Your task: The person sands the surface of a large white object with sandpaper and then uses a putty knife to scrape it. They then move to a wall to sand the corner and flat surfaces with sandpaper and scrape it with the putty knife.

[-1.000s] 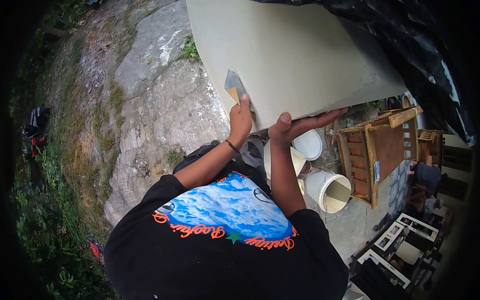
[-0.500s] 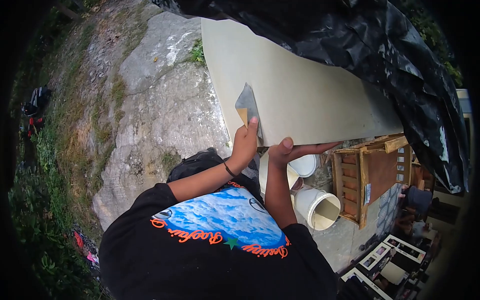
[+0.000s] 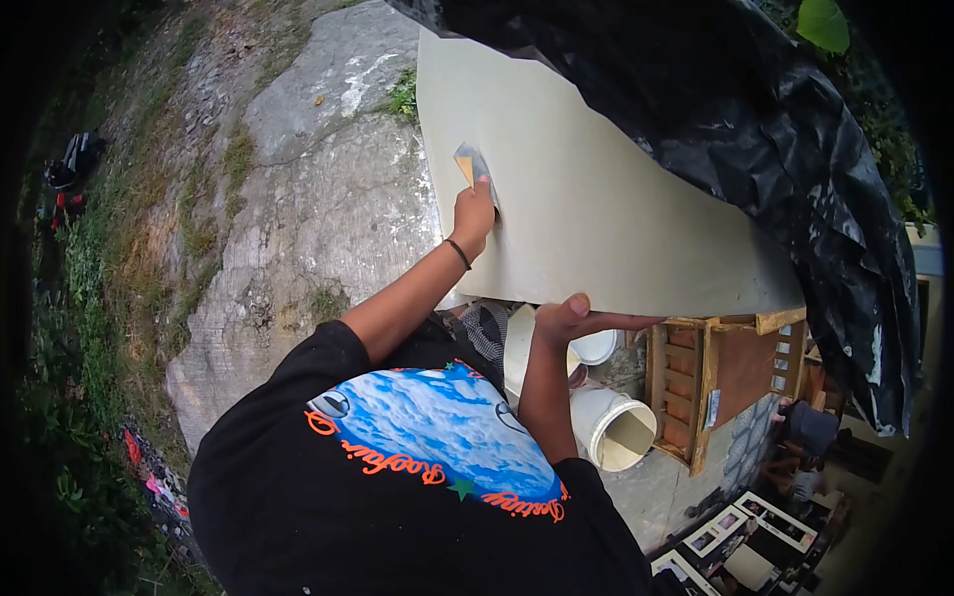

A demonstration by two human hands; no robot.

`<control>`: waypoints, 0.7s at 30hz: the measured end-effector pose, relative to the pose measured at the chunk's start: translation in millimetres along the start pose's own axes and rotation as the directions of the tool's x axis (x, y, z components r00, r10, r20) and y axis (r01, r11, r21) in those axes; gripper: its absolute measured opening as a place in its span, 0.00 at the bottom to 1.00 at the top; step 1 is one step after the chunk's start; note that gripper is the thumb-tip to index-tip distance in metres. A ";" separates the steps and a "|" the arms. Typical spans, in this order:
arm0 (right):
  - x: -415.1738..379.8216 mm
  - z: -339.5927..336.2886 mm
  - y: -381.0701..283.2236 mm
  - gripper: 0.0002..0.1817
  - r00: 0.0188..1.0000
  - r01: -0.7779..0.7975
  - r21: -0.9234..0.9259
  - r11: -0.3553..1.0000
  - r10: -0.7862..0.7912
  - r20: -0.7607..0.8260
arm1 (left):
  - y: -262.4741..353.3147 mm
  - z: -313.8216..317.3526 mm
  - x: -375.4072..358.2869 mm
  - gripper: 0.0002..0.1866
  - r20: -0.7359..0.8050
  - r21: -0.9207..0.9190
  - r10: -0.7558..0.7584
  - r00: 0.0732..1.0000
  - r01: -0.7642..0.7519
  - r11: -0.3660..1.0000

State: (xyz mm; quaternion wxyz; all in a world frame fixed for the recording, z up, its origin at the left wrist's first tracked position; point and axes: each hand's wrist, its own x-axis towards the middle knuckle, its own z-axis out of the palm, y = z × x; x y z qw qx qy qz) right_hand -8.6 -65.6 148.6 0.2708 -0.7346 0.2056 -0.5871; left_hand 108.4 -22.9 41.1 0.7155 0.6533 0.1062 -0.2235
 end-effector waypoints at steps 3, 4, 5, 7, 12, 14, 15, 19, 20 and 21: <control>3.6 8.1 -3.8 0.54 0.999 -0.011 0.023 1.000 0.012 -0.033 | 29.1 7.8 -35.0 0.24 -0.016 0.156 0.204 0.979 -0.199 0.968; 1.7 7.4 -6.2 0.53 0.998 -0.033 0.042 0.999 0.035 -0.052 | 27.0 7.8 -45.3 0.25 -0.014 0.141 0.249 0.968 -0.245 0.959; 0.7 7.2 -7.3 0.53 0.998 -0.035 0.046 0.998 0.037 -0.050 | 27.1 6.9 -47.9 0.25 -0.013 0.128 0.300 0.954 -0.296 0.947; 0.6 8.7 -7.1 0.53 0.999 -0.050 0.082 0.995 0.051 -0.002 | 16.5 2.3 -22.4 0.25 -0.007 0.189 0.324 0.946 -0.316 0.930; -7.3 1.0 5.3 0.52 0.999 -0.021 -0.042 0.999 0.020 -0.031 | -15.9 -4.6 39.6 0.24 -0.053 0.105 -0.025 0.998 0.031 0.994; -3.7 5.5 7.8 0.50 0.999 0.023 -0.066 0.998 -0.025 -0.034 | 6.7 8.6 -2.6 0.24 -0.089 0.127 0.137 0.987 -0.125 0.984; -4.3 6.7 5.1 0.48 0.998 0.054 -0.041 0.998 -0.055 -0.026 | 18.6 10.6 -27.1 0.23 -0.073 0.095 0.274 0.959 -0.267 0.959; -24.7 -5.0 37.0 0.43 0.993 0.044 0.019 0.999 -0.045 0.109 | 30.2 9.9 -65.0 0.23 -0.028 0.057 0.466 0.885 -0.464 0.884; -26.9 -7.3 41.8 0.42 0.988 0.030 0.024 0.999 -0.033 0.151 | 27.8 9.4 -56.8 0.23 -0.024 0.054 0.466 0.885 -0.464 0.884; -23.9 -5.4 39.6 0.40 0.988 0.086 -0.018 0.996 -0.083 0.127 | 27.6 7.4 -40.2 0.23 -0.028 0.122 0.402 0.915 -0.396 0.910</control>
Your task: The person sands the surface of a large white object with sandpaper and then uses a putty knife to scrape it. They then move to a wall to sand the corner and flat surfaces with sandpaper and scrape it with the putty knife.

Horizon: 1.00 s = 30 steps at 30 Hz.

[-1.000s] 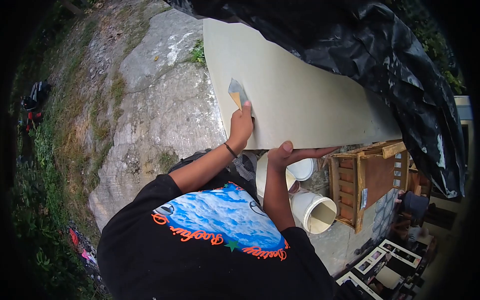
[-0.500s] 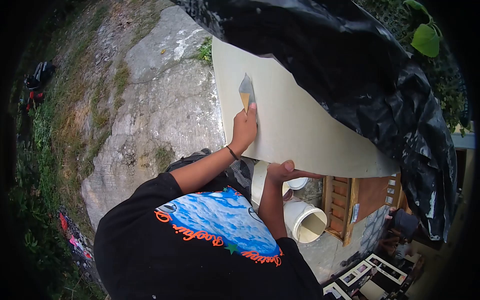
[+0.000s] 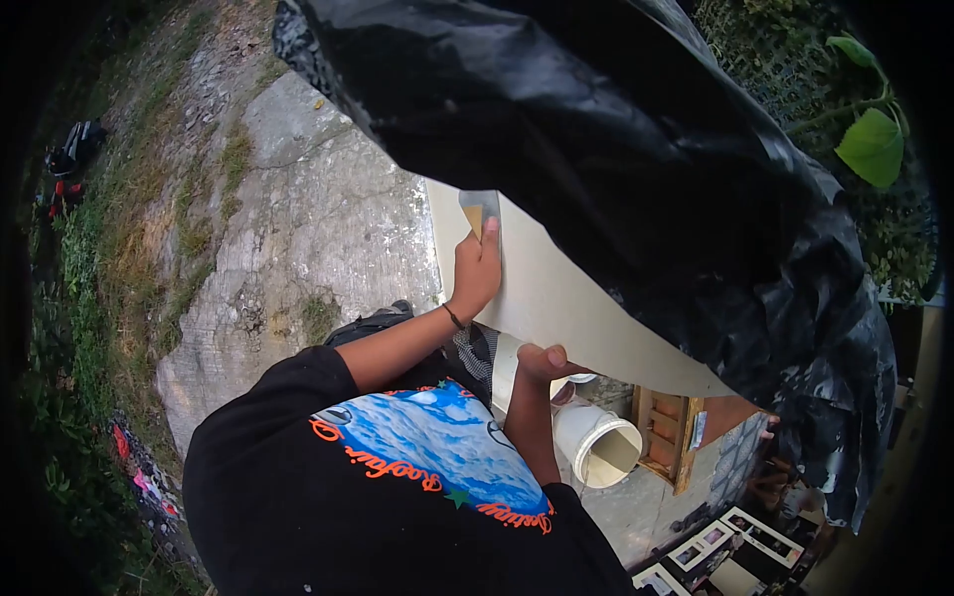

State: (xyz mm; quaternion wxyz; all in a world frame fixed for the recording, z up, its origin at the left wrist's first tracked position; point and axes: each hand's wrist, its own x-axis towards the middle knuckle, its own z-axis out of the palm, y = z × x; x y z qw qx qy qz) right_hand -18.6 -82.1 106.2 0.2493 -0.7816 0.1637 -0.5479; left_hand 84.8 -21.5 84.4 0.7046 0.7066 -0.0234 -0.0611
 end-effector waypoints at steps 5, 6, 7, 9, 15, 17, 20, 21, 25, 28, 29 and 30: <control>22.4 7.4 -31.0 0.39 0.989 0.088 -0.128 0.988 -0.102 -0.111 | -11.4 1.6 52.1 0.22 -0.025 0.029 -0.277 0.961 0.278 0.960; 23.2 7.3 -31.1 0.38 0.991 0.082 -0.108 0.991 -0.093 -0.097 | 8.4 0.7 41.4 0.22 -0.010 0.044 -0.194 0.981 0.195 0.980; 20.4 7.0 -27.6 0.38 0.992 0.078 -0.096 0.992 -0.086 -0.089 | 22.4 0.4 27.7 0.23 0.003 0.060 -0.112 0.994 0.112 0.992; 11.3 7.0 -19.0 0.38 0.999 0.022 0.034 0.999 -0.020 -0.040 | 24.8 5.7 4.4 0.23 -0.102 -0.014 0.159 0.982 -0.161 0.987; 14.7 7.4 -22.5 0.43 0.988 -0.015 -0.059 0.998 0.005 -0.157 | 5.8 -1.6 57.2 0.25 -0.004 -0.017 -0.176 0.984 0.175 0.984; 17.7 9.0 -21.0 0.45 0.979 -0.008 -0.058 0.998 -0.004 -0.206 | 18.7 3.1 50.2 0.22 -0.011 -0.003 -0.126 0.992 0.126 0.992; 25.1 10.7 -30.6 0.47 0.987 -0.011 0.024 1.000 0.014 -0.161 | 52.2 -2.9 -16.6 0.19 0.052 -0.109 0.143 0.988 -0.137 0.985; 23.4 10.5 -29.0 0.48 0.989 -0.032 0.070 0.997 0.042 -0.142 | 57.1 -5.2 -30.3 0.17 0.030 -0.131 0.269 0.963 -0.263 0.956; 26.2 12.1 -31.2 0.50 0.986 -0.027 0.134 0.991 0.048 -0.158 | 41.5 -6.6 -3.9 0.18 0.084 -0.108 0.199 0.976 -0.190 0.976; 25.3 2.6 -25.7 0.52 0.985 -0.042 -0.047 0.998 0.034 -0.168 | 37.7 -7.0 34.5 0.23 0.084 -0.040 -0.027 0.996 0.031 0.999; 24.3 1.4 -25.8 0.52 0.989 -0.058 -0.024 0.998 0.054 -0.141 | 38.5 -4.2 27.2 0.23 0.086 -0.042 -0.021 0.996 0.025 0.999; 27.7 4.4 -28.3 0.52 0.988 -0.051 -0.022 0.998 0.048 -0.149 | 52.6 -3.5 10.8 0.22 0.075 -0.059 0.047 0.996 -0.043 0.997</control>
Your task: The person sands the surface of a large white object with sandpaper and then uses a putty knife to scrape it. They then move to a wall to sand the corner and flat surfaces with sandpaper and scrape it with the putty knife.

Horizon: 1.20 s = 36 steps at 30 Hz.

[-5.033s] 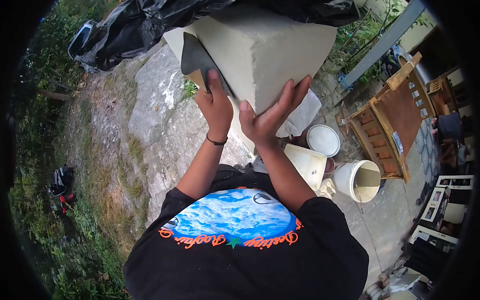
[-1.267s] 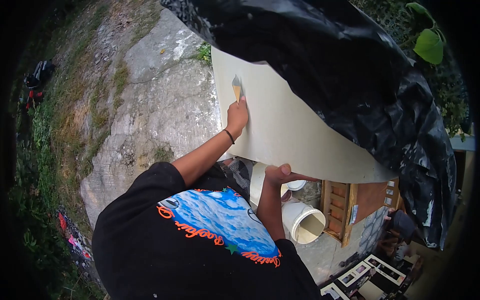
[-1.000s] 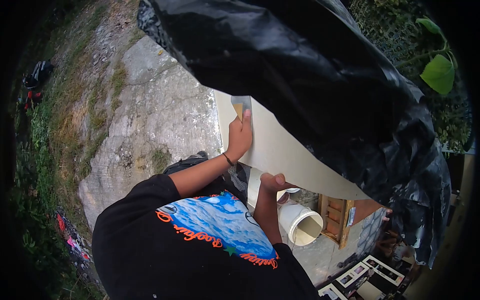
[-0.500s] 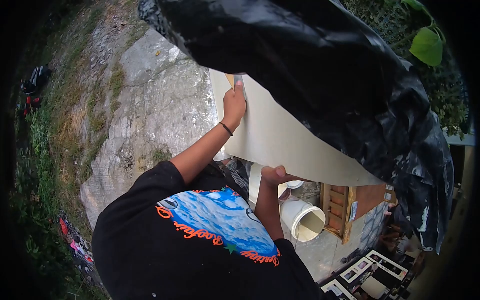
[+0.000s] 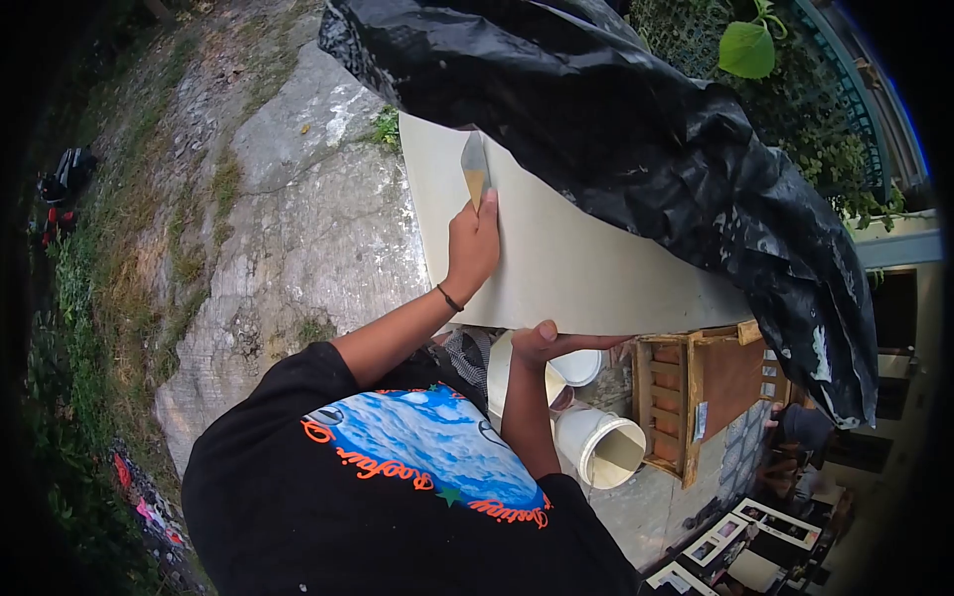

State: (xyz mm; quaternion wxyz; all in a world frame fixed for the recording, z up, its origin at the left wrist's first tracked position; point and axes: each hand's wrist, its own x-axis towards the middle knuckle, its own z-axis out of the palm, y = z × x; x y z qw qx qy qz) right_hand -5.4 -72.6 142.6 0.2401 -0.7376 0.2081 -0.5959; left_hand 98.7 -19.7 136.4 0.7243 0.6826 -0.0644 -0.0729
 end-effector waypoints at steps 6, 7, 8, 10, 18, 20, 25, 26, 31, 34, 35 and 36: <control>0.5 5.1 -5.3 0.51 1.000 -0.027 0.201 0.979 0.026 0.007 | -3.9 -3.7 -42.0 0.20 0.051 -0.071 0.177 0.983 -0.173 0.982; 1.2 3.0 -3.8 0.51 1.000 -0.012 0.148 0.989 0.011 0.009 | -14.1 -7.0 -29.5 0.20 0.093 -0.019 0.041 0.995 -0.039 0.999; 0.8 -0.6 -3.1 0.51 1.000 0.000 0.093 0.996 -0.001 0.017 | -17.4 -12.4 -12.5 0.21 0.117 0.081 -0.069 0.991 0.060 0.995; 4.9 -0.2 -9.7 0.52 1.000 0.022 0.039 0.999 -0.022 0.006 | -17.1 -14.2 -2.6 0.21 0.104 0.127 -0.131 0.986 0.117 0.985; 4.7 1.9 -7.2 0.51 1.000 0.019 0.118 0.993 -0.021 0.016 | -1.3 -10.8 -42.8 0.21 0.110 -0.018 0.108 0.988 -0.107 0.994; 4.0 -2.5 -3.8 0.51 1.000 0.020 0.098 0.995 -0.022 0.022 | -19.4 -9.9 -12.6 0.22 0.077 0.040 0.011 0.997 -0.014 0.999; 2.0 0.4 1.0 0.52 1.000 0.020 0.140 0.990 -0.020 -0.002 | 15.0 -12.0 -60.6 0.19 0.140 0.001 0.093 0.986 -0.094 0.996; -0.1 -0.9 6.0 0.52 1.000 0.030 0.084 0.996 -0.029 -0.002 | 12.1 -9.8 -72.6 0.19 0.157 -0.014 0.112 0.981 -0.112 0.994; 6.5 -3.3 3.0 0.52 0.998 0.062 0.043 0.997 -0.062 -0.013 | 1.2 -9.9 -56.3 0.19 0.147 -0.074 0.132 0.980 -0.122 0.990; 5.7 -7.5 3.0 0.52 0.997 0.077 -0.033 0.996 -0.077 0.017 | -0.7 -8.0 -35.6 0.19 0.133 0.049 0.015 0.991 -0.022 0.999; 5.9 -8.4 5.4 0.52 0.996 0.091 -0.043 0.995 -0.091 0.018 | -0.2 -6.2 -43.4 0.19 0.152 0.020 0.070 0.986 -0.074 0.997; 7.5 -10.0 6.8 0.52 0.995 0.097 -0.045 0.994 -0.097 0.005 | -0.9 -8.4 -58.7 0.19 0.164 -0.009 0.123 0.979 -0.124 0.992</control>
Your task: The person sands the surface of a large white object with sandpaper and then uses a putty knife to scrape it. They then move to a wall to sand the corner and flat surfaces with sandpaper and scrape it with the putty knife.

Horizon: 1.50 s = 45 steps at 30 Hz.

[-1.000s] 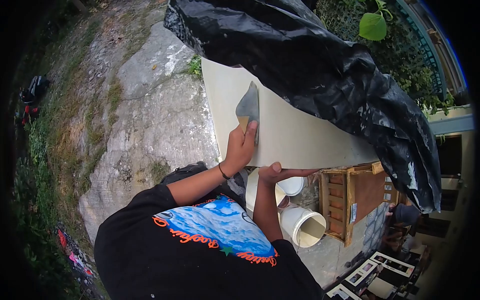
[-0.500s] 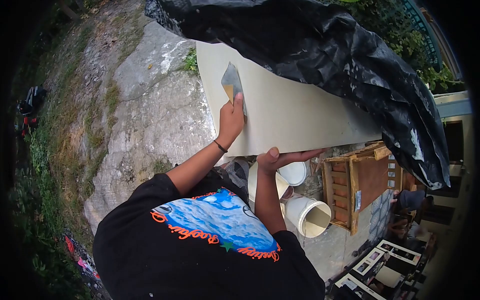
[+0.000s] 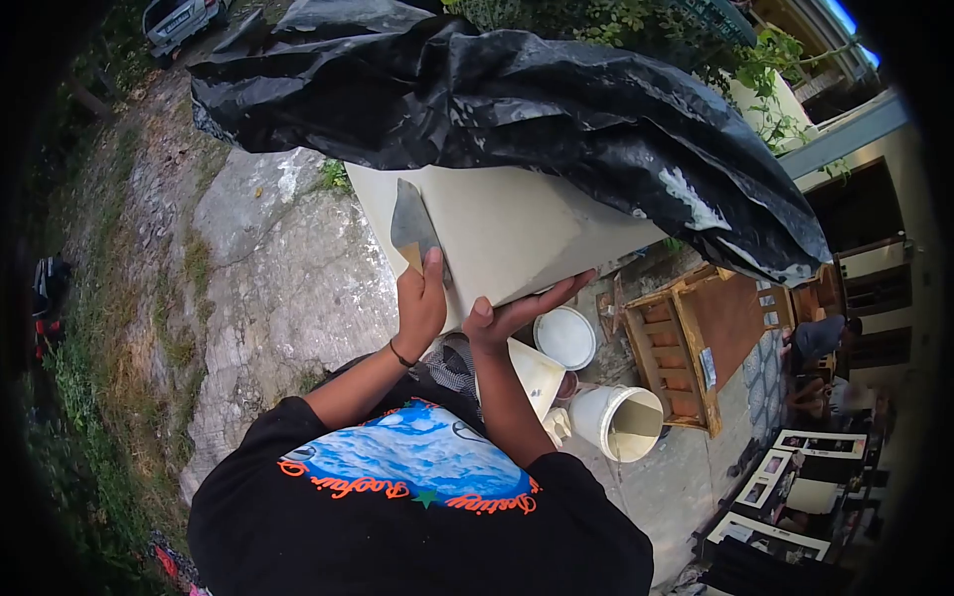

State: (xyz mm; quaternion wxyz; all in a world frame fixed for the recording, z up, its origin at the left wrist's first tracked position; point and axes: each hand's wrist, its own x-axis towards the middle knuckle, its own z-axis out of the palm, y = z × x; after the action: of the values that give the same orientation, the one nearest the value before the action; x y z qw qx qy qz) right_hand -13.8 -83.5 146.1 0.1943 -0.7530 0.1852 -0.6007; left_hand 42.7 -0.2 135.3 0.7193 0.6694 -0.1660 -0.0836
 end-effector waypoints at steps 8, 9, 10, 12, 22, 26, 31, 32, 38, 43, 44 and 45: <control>-3.8 0.6 -0.8 0.52 1.000 -0.027 0.031 0.999 0.027 0.000 | -28.4 -7.5 17.5 0.24 -0.008 0.020 -0.210 0.978 0.210 0.978; -4.8 0.0 2.6 0.52 1.000 -0.010 -0.002 1.000 0.010 -0.001 | -31.1 -4.1 16.8 0.26 -0.040 0.014 -0.223 0.974 0.223 0.975; -4.4 2.1 3.4 0.52 1.000 0.008 -0.028 1.000 -0.009 -0.003 | -25.6 -2.3 10.3 0.26 -0.045 0.017 -0.222 0.974 0.223 0.975; -3.3 5.2 -1.3 0.52 1.000 -0.003 0.010 1.000 0.003 -0.014 | -12.2 -1.4 -18.5 0.24 0.006 0.042 -0.126 0.992 0.126 0.991; -0.1 3.8 -3.1 0.51 0.999 0.041 0.044 0.998 -0.040 -0.008 | 6.9 -29.0 -38.1 0.23 0.296 0.115 -0.185 0.937 0.157 0.981; -3.9 -1.5 -2.2 0.52 1.000 -0.005 0.004 1.000 0.005 0.023 | 25.7 -72.9 -38.1 0.21 0.386 -0.531 -0.496 0.778 0.627 0.569; 6.4 -9.3 -7.7 0.44 0.889 -0.429 0.396 0.812 0.458 0.023 | 0.8 -121.8 -30.2 0.21 0.339 -0.659 -0.438 0.832 0.543 0.521; 4.0 -10.0 0.4 0.44 0.888 -0.432 0.397 0.810 0.459 0.030 | 0.3 -126.8 -32.5 0.21 0.333 -0.660 -0.441 0.833 0.540 0.521; 9.1 -12.1 6.4 0.36 0.740 -0.618 0.502 0.605 0.663 0.113 | -14.2 -137.1 -41.7 0.20 0.291 -0.652 -0.451 0.844 0.519 0.552; -12.0 -35.5 -16.9 0.35 0.784 -0.619 0.276 0.736 0.602 0.151 | -7.9 -131.3 -40.6 0.16 0.268 -0.411 -0.393 0.880 0.473 0.779; -30.7 -40.3 -27.5 0.34 0.782 -0.622 0.199 0.757 0.610 0.124 | -4.5 -131.3 -37.7 0.16 0.289 -0.405 -0.391 0.874 0.481 0.777; -52.2 -46.4 -41.2 0.33 0.784 -0.619 0.131 0.775 0.601 0.154 | -0.2 -131.9 -35.2 0.14 0.347 -0.301 -0.352 0.869 0.459 0.836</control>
State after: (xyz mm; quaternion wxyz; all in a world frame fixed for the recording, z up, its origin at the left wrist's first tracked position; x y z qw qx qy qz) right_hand -68.3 -24.7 133.2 0.4529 -0.6625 0.3557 -0.4791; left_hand 56.2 135.2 124.2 0.7681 0.5213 -0.0988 -0.3584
